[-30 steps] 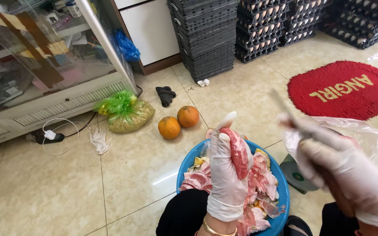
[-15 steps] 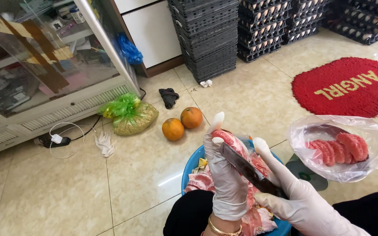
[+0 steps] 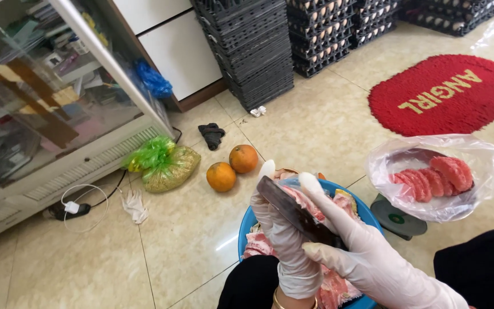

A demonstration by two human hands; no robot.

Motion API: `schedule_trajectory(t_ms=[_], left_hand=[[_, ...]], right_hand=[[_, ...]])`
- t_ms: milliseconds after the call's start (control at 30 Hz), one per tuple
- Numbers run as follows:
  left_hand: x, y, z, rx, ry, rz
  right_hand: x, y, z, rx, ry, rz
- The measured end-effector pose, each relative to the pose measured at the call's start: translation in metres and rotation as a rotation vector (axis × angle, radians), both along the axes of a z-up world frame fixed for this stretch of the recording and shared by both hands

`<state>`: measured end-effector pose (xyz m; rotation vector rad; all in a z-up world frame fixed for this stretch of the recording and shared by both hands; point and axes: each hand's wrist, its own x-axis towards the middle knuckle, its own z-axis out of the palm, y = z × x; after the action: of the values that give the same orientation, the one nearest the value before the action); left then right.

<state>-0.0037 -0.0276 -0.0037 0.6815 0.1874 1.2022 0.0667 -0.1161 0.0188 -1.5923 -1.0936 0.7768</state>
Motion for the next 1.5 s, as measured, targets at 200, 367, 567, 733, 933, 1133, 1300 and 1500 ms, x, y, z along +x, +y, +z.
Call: schedule_trajectory(t_ms=[200,367,567,733,933,1133,1300,1500], left_hand=[[0.000,0.002,-0.007,-0.012,0.038,0.014],[0.007,0.012,-0.023,0.060,0.030,0.055],[0.007,0.008,-0.005,-0.102,-0.050,-0.207],[0.011,0.020,-0.010,-0.167,-0.172,-0.160],[0.002,0.017,0.002,-0.170,-0.149,-0.135],[-0.001,0.017,-0.006,-0.126,-0.033,-0.044],[-0.005,0.010,0.004,-0.171,0.024,-0.021],[-0.003,0.008,0.015,-0.336,0.035,-0.029]], right_hand=[[0.002,0.000,0.006,0.107,0.129,0.073],[0.011,-0.004,0.022,-0.183,0.405,-0.083],[0.025,-0.012,0.003,0.040,1.008,0.025],[0.002,-0.015,-0.012,0.017,0.848,0.083],[-0.010,-0.009,-0.027,0.163,0.746,0.165],[-0.009,-0.007,-0.025,-0.023,0.256,0.042],[-0.014,-0.004,-0.034,0.075,0.270,0.032],[-0.015,0.001,-0.009,0.044,0.121,-0.016]])
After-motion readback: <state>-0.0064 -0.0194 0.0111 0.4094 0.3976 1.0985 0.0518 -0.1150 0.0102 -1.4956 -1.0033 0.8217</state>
